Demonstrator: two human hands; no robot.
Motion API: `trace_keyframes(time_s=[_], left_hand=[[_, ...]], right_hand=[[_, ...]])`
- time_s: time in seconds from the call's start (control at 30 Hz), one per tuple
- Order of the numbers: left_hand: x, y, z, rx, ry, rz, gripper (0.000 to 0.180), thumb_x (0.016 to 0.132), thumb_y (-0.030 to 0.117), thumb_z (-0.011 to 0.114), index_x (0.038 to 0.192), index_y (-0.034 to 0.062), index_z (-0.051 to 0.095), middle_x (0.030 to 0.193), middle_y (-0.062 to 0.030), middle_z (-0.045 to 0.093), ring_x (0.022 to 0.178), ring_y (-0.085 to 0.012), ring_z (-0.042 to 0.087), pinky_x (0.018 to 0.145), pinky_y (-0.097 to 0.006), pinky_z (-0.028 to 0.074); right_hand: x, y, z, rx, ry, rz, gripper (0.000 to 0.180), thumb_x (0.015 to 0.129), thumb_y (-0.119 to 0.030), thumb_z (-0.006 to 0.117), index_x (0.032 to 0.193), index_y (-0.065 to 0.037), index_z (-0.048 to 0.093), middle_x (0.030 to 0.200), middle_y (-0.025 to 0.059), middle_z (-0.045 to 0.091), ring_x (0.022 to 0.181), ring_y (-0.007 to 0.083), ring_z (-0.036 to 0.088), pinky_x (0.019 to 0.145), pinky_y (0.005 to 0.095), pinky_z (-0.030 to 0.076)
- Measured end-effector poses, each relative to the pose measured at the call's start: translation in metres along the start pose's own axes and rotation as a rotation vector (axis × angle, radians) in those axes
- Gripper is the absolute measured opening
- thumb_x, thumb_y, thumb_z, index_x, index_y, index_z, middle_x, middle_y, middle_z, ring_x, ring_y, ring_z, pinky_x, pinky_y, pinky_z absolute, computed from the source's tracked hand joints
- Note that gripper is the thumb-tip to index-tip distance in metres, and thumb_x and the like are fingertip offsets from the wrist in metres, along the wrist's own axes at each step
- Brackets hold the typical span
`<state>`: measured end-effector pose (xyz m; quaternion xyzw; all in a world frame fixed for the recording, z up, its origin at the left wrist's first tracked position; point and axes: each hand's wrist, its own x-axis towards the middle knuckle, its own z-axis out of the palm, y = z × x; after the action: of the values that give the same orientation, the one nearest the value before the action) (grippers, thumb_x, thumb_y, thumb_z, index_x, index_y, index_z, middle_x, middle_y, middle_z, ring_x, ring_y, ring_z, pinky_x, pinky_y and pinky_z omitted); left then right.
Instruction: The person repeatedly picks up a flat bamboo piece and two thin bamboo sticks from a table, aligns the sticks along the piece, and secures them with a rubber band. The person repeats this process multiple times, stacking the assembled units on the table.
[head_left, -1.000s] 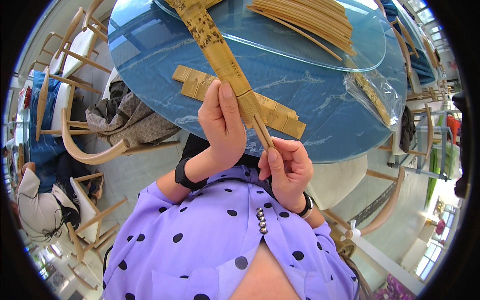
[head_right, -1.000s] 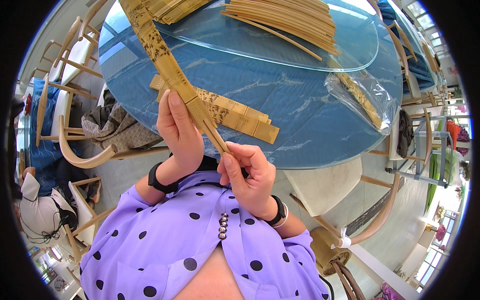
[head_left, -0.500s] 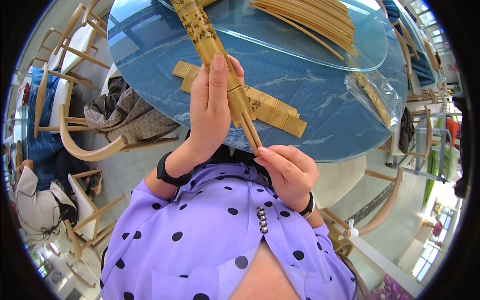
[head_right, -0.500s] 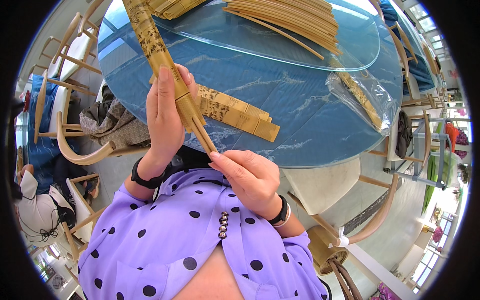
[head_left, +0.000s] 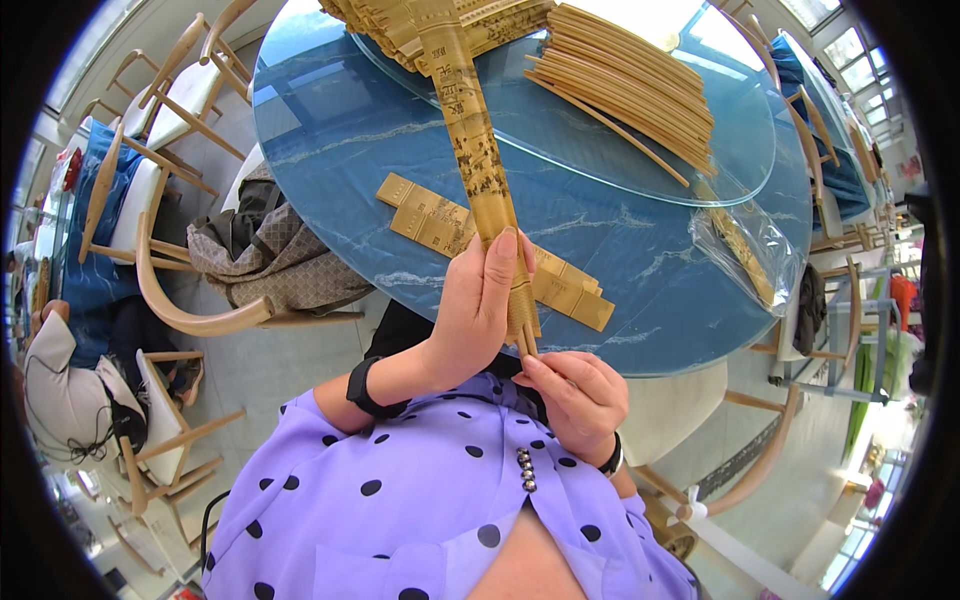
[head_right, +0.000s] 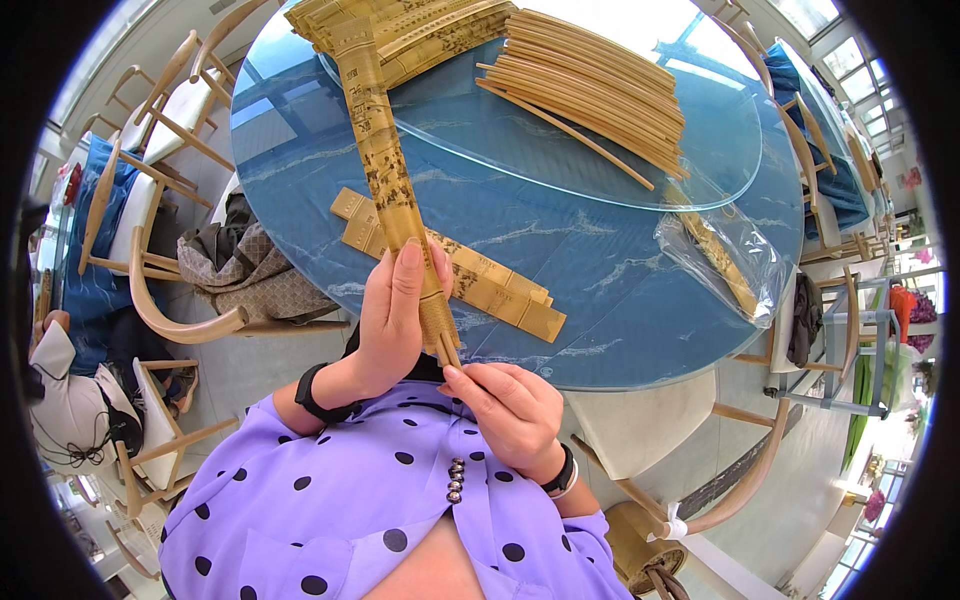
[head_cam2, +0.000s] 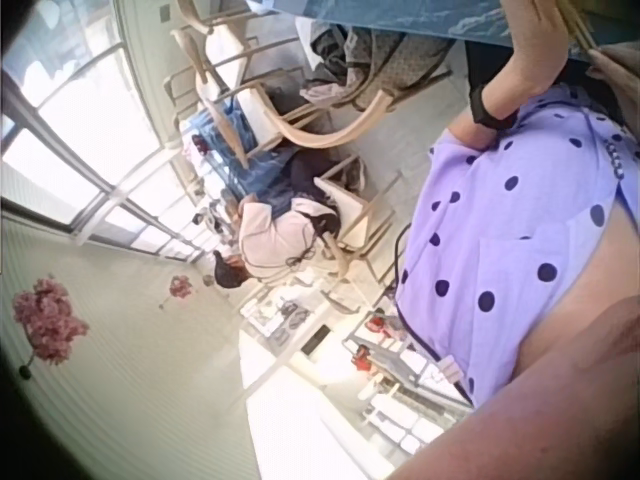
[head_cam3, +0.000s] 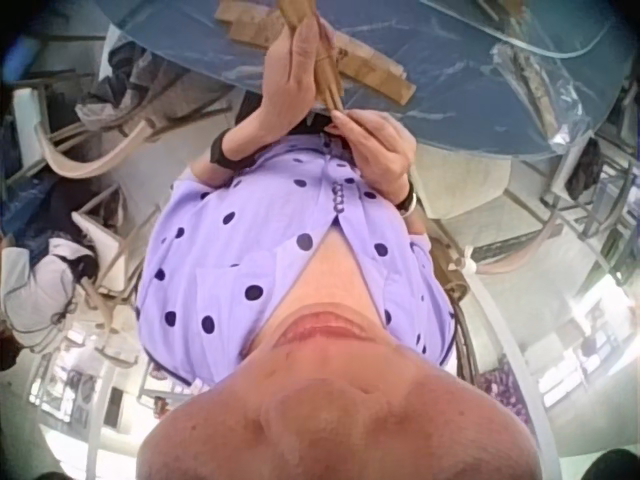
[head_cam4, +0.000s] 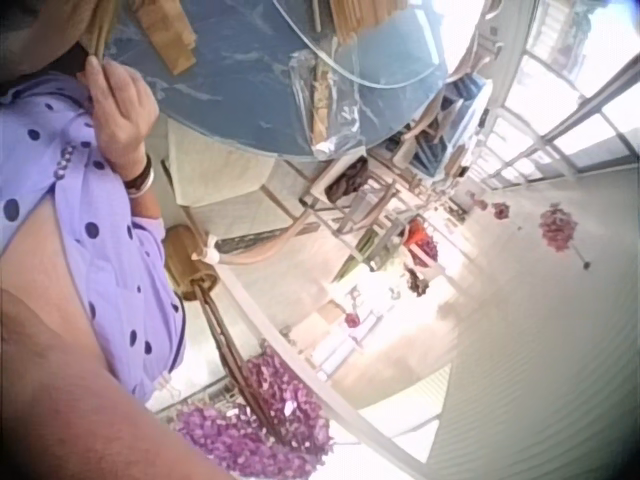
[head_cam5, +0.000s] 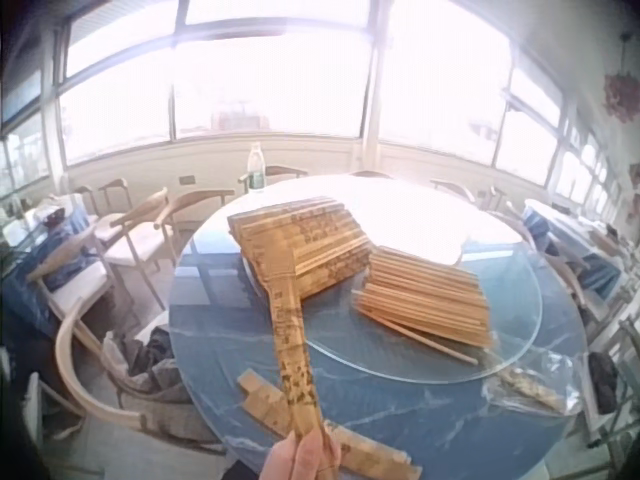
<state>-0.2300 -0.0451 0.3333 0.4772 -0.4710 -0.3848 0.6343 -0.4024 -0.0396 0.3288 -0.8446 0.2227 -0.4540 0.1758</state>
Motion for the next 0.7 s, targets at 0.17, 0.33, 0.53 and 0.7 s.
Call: trace_keyframes(time_s=[0.17,0.33,0.53,0.7], left_hand=[[-0.001,-0.005,-0.001,-0.034,0.023,-0.043,0.042,0.115,0.039,0.030,0.099,0.0067,0.052,0.080,-0.0015,0.052,0.070,-0.0074,0.046,0.065,-0.024,0.038],[-0.001,-0.007,-0.001,-0.027,0.025,-0.080,0.042,0.115,0.039,0.030,0.099,0.0067,0.052,0.080,-0.0011,0.053,0.069,-0.0071,0.045,0.065,-0.024,0.038],[-0.003,-0.009,-0.004,-0.051,0.016,-0.101,0.041,0.115,0.038,0.030,0.099,0.0071,0.052,0.079,-0.0007,0.051,0.069,-0.0069,0.044,0.064,-0.024,0.038],[-0.011,-0.009,-0.001,-0.057,-0.004,-0.143,0.040,0.115,0.037,0.031,0.099,0.0067,0.052,0.081,-0.0010,0.052,0.070,-0.0074,0.044,0.064,-0.025,0.038]], right_hand=[[0.000,0.001,0.000,-0.031,0.003,0.005,0.039,0.061,0.001,0.088,0.099,-0.003,0.077,0.087,0.0085,0.072,0.071,0.0228,0.069,0.060,0.0291,0.056],[0.000,0.002,-0.002,-0.006,-0.030,0.003,0.034,0.067,-0.003,0.087,0.100,-0.001,0.076,0.087,0.0098,0.073,0.072,0.0233,0.071,0.059,0.0303,0.057],[0.003,0.003,-0.001,-0.015,-0.031,-0.013,0.032,0.070,-0.005,0.087,0.101,-0.002,0.076,0.088,0.0086,0.074,0.071,0.0218,0.071,0.058,0.0298,0.057],[0.005,0.002,0.002,-0.037,0.006,-0.019,0.031,0.069,-0.006,0.088,0.098,-0.004,0.077,0.084,0.0065,0.070,0.067,0.0210,0.068,0.055,0.0300,0.053]])
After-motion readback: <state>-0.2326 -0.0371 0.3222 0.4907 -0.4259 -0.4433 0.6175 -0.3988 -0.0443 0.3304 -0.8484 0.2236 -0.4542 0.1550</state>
